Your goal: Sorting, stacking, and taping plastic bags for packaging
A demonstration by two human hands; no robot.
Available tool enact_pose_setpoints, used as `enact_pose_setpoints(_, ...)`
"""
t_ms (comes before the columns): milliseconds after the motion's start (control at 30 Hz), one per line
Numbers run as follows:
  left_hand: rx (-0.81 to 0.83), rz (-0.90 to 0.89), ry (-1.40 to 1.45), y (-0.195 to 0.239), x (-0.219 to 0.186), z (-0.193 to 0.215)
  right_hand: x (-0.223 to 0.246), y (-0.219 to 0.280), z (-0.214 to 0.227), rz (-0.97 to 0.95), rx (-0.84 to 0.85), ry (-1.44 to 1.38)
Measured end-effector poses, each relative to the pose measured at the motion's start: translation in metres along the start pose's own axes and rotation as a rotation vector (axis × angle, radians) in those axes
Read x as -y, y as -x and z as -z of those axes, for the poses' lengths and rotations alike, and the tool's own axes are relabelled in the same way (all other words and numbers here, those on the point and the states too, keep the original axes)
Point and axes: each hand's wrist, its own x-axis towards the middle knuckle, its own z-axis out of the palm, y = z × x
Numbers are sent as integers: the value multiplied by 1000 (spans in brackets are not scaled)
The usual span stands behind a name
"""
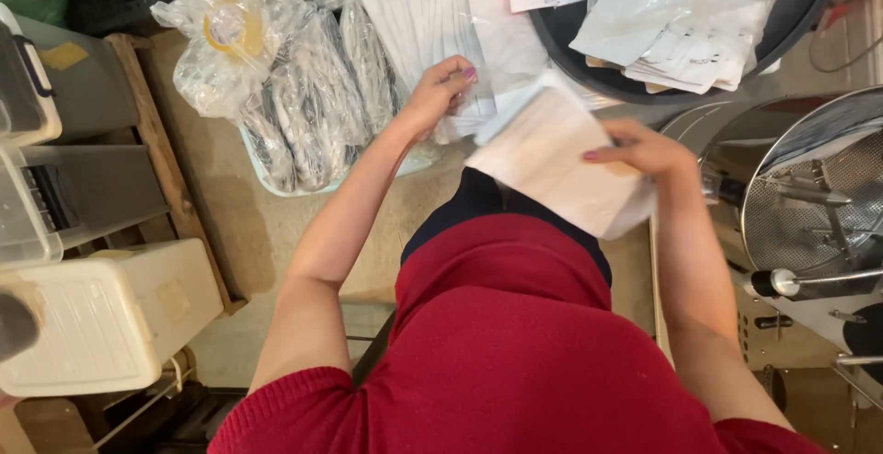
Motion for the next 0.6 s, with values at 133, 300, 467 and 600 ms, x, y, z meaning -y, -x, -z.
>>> enact_pose_setpoints(133, 26, -54, -4, 14, -29, -5, 24, -30, -48, -60, -23, -169)
enact_pose_setpoints(300, -92, -405, -338, 35, -21, -22, -25, -53, -57, -29, -23, 81)
enact_pose_setpoints(467, -37, -555, -824, 71, -37, -26, -11, -49, -51, -33, -86, -170)
enact_pose_setpoints(600, -53, -464, -1022, 67, -17, -19, -12, -38, -50, 5, -140, -396)
